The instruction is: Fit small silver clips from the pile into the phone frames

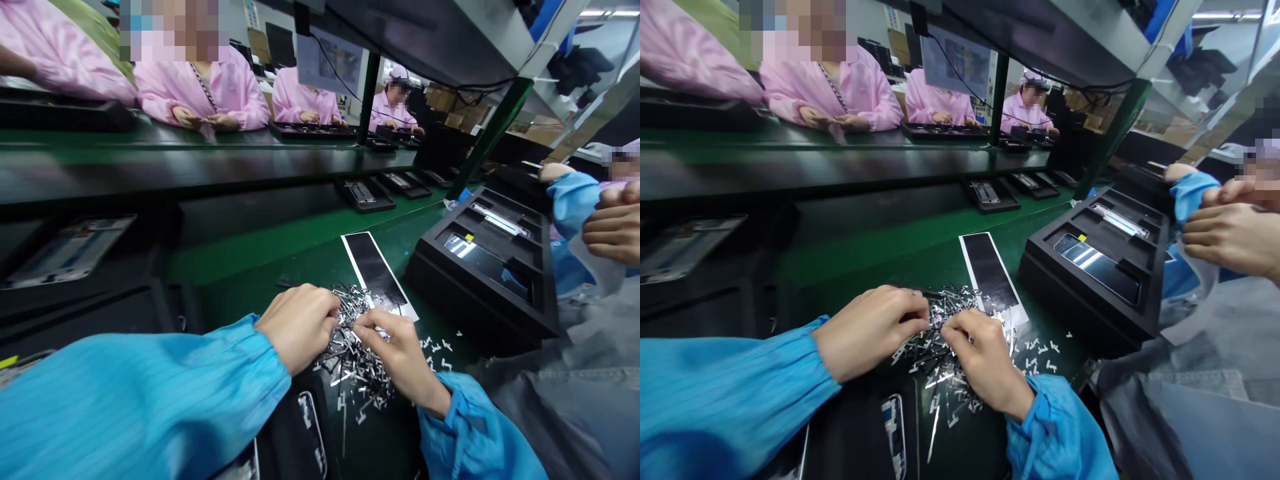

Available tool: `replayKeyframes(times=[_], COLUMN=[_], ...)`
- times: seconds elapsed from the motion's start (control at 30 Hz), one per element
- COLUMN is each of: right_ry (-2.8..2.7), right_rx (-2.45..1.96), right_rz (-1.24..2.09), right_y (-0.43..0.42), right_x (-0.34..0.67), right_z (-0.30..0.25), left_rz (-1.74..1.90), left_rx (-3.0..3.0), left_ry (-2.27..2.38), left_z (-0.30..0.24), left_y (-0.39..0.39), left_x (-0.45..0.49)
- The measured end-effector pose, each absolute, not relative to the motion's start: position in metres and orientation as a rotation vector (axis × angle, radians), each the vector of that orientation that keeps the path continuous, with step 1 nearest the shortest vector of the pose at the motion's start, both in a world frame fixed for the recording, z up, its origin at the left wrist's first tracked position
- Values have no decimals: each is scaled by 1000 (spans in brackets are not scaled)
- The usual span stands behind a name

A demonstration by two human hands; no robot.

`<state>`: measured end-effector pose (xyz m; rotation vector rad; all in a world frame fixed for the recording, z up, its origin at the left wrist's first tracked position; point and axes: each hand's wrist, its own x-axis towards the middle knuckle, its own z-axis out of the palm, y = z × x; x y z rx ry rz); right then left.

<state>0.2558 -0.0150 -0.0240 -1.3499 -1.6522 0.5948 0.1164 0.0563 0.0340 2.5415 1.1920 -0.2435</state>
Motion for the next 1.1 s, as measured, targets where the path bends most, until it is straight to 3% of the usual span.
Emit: replayKeyframes(times=[0.57,1.1], right_ry=[-1547,-1277], right_rx=[-1497,-1189], right_rz=[490,1019], right_y=[-13,-19], right_x=[263,252], right_z=[-32,-15], left_rz=[-112,153], left_rx=[2402,1937], left_ry=[1240,1165], left_z=[34,49], left_y=[54,50], left_x=[115,103])
